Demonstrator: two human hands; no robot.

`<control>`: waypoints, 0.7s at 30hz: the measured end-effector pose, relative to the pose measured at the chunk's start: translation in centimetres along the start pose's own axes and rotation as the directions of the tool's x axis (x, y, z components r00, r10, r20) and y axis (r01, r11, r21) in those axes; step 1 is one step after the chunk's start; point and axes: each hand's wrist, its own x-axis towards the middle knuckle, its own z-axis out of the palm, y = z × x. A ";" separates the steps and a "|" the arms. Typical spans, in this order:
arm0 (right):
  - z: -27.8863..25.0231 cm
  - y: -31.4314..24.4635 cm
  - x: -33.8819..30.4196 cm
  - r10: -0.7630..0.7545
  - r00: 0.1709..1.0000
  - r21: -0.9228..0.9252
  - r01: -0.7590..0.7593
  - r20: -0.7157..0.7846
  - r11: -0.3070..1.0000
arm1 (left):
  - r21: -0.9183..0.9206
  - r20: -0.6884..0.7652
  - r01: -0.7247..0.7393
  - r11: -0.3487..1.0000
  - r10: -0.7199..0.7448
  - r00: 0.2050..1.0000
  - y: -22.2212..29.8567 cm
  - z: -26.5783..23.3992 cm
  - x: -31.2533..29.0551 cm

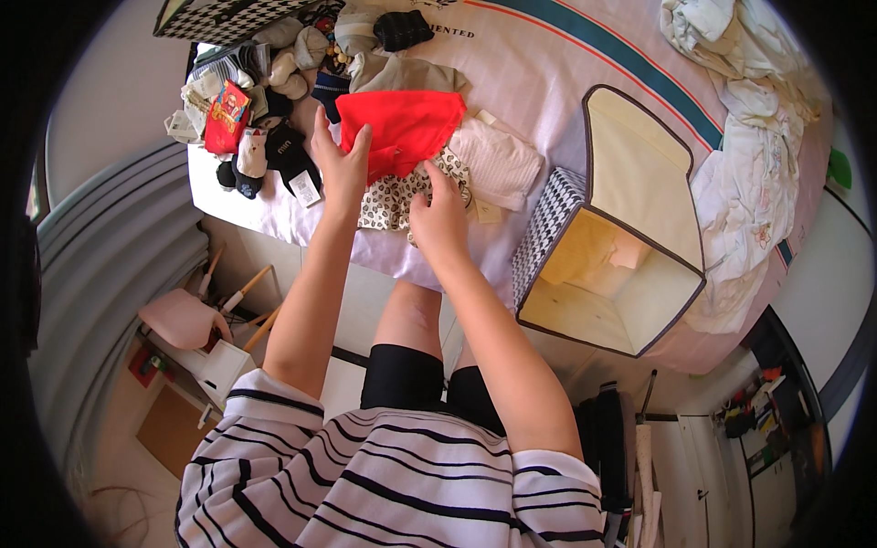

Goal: The person folds a black garment and hangs it on a hanger, then hangs a patterned garment on a hanger. They then fold various small items, including socks and underwear, and place them into a storage box on the bed.

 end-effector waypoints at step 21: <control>2.2 -4.0 6.2 -0.348 0.899 -0.402 0.224 -0.266 0.888 | -0.456 0.473 0.202 0.867 0.044 0.880 -0.4 -3.6 3.3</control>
